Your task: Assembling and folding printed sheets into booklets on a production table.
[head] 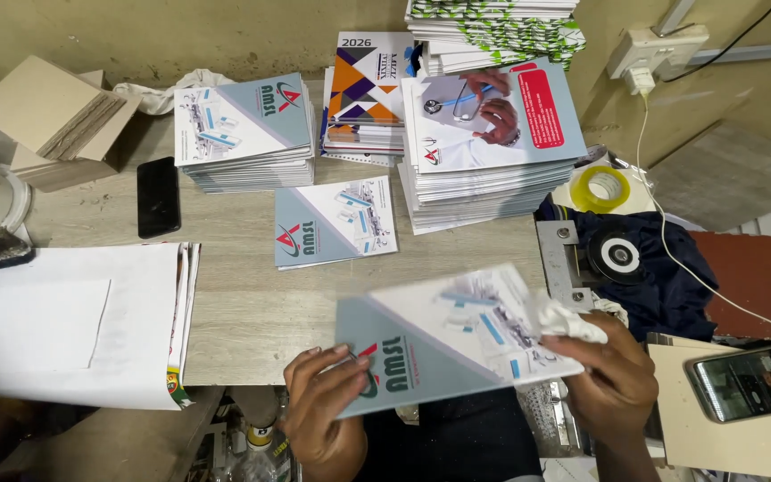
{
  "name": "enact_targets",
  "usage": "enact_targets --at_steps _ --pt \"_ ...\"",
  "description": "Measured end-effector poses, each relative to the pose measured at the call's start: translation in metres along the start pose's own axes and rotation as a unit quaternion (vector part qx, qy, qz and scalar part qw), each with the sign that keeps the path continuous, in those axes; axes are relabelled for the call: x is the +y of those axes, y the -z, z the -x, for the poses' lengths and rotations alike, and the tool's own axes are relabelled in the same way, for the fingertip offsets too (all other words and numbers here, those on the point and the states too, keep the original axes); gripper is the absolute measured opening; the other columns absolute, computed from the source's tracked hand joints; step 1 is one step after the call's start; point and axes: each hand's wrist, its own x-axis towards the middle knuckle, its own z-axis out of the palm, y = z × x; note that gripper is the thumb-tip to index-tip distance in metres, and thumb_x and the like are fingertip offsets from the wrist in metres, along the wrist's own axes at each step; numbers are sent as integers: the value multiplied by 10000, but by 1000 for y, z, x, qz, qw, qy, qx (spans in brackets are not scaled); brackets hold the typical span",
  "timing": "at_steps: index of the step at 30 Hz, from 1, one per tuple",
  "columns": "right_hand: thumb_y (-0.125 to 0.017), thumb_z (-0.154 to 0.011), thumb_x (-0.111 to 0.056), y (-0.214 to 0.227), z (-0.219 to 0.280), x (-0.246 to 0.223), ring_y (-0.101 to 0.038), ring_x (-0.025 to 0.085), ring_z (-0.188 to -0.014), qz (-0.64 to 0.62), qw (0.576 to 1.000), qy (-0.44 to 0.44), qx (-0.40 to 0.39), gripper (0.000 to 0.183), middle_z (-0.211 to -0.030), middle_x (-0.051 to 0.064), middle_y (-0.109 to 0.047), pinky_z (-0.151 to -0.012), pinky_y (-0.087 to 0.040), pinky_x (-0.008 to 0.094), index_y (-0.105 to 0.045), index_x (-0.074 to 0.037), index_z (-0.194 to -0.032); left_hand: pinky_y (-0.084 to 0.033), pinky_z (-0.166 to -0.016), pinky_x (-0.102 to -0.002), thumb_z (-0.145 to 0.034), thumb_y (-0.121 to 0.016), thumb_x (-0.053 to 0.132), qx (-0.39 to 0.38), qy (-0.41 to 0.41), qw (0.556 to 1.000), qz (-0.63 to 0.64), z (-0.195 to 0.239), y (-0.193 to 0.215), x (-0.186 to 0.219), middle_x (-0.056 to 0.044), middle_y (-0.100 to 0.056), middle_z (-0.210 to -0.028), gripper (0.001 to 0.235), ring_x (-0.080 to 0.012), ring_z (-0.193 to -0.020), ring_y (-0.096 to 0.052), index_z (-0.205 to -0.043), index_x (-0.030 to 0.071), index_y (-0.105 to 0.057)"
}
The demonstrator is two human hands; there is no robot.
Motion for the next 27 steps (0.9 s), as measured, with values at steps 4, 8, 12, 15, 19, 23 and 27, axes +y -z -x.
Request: enact_targets --at_steps 4,8,12,15,19,23,27 --pt "-760 -835 -220 -6 -27 -20 -659 184 -865 -45 991 -93 -84 188 -911 67 -694 -778 -504 284 -768 -74 -952 -549 -755 -323 -915 -698 80 10 263 958 119 -53 -6 53 -54 -770 -927 86 -193 -859 -692 -992 106 -673" --pt "-670 -872 -450 -16 -26 -22 -666 160 -798 -65 971 -184 -137 345 -806 10 -718 -957 -438 432 -783 -126 -834 -535 -746 -317 -910 -702 120 13 326 936 133 -43 -10 54 -51 -746 -904 80 -192 -855 -665 -987 101 -708" --pt "-635 -951 -360 -24 -10 -11 -665 277 -1250 -89 946 -291 -111 294 -931 37 -830 -1265 -258 509 -825 -140 -912 -611 -638 -306 -886 -738 170 51 432 888 147 -17 -15 53 -85 -784 -873 130 -204 -776 -749 -951 58 -724" --pt "-629 -971 -248 -28 -20 -23 -667 213 -934 -169 918 -350 -75 297 -916 85 -728 -901 -425 326 -802 -12 -918 -534 -572 -283 -886 -739 127 70 440 877 180 -22 -15 56 -69 -720 -798 121 -171 -668 -663 -945 22 -735" --pt "-662 -920 -148 -24 -23 -20 -671 335 -891 -295 827 -477 -30 326 -997 211 -703 -722 -547 400 -750 98 -1115 -531 -591 -284 -893 -737 117 80 434 870 221 -16 -14 51 -78 -698 -826 127 -184 -698 -664 -951 6 -718" --pt "-603 -990 -165 -25 -33 -29 -542 177 -658 -332 817 -472 6 335 -957 122 -649 -552 -475 279 -680 6 -1268 -660 -638 -367 -867 -751 183 46 606 761 228 -4 -19 34 -131 -761 -852 202 -279 -766 -759 -966 15 -696" --pt "-613 -989 -247 -45 -59 -48 -598 221 -707 -143 885 -436 78 421 -1000 131 -651 -564 -511 340 -507 -103 -1370 -647 -626 -334 -946 -694 139 17 691 693 205 -19 -43 15 -106 -758 -954 127 -246 -812 -748 -1029 72 -625"
